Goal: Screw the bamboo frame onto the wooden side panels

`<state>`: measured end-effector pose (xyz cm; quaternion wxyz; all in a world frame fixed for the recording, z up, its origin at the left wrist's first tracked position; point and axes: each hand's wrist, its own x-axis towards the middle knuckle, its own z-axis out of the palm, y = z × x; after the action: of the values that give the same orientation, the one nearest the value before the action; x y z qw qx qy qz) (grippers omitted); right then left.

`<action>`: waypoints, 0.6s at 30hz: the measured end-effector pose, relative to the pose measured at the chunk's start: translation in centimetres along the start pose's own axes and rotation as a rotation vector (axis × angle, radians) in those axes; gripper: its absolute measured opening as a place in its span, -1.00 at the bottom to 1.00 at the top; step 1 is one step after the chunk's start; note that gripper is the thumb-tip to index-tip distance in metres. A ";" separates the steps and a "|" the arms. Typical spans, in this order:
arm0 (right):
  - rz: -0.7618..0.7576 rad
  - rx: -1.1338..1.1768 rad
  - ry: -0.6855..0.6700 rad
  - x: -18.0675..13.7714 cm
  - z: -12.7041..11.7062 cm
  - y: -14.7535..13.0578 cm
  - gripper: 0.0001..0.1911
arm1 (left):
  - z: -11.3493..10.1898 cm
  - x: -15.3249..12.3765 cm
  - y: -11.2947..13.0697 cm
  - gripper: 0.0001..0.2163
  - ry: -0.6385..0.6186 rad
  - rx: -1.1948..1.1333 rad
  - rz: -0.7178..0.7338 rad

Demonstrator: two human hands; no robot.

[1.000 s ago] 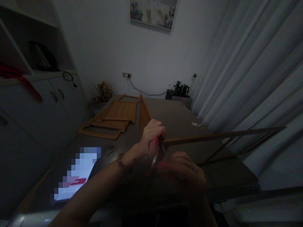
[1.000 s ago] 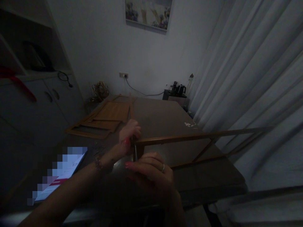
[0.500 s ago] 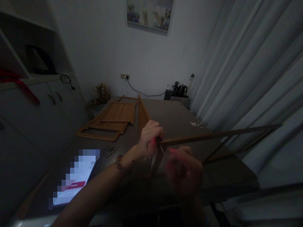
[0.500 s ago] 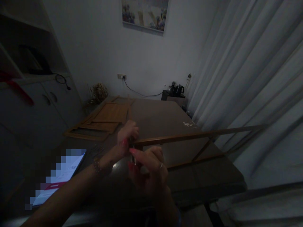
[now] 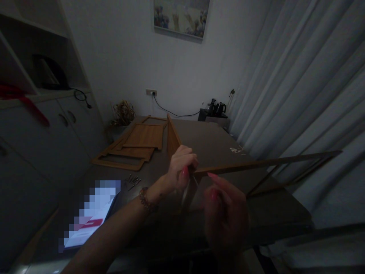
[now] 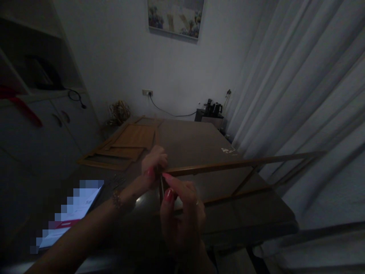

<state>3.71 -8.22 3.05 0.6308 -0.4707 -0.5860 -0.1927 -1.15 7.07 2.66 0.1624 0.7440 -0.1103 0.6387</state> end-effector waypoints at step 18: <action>-0.224 0.217 -0.027 0.3 0.2 2.2 -0.90 | 0.0 0.0 0.0 -0.54 -0.008 0.031 -0.002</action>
<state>5.44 -6.86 2.48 0.6444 -0.3340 -0.6608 -0.1911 -1.11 7.09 2.62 0.1511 0.7491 -0.1003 0.6372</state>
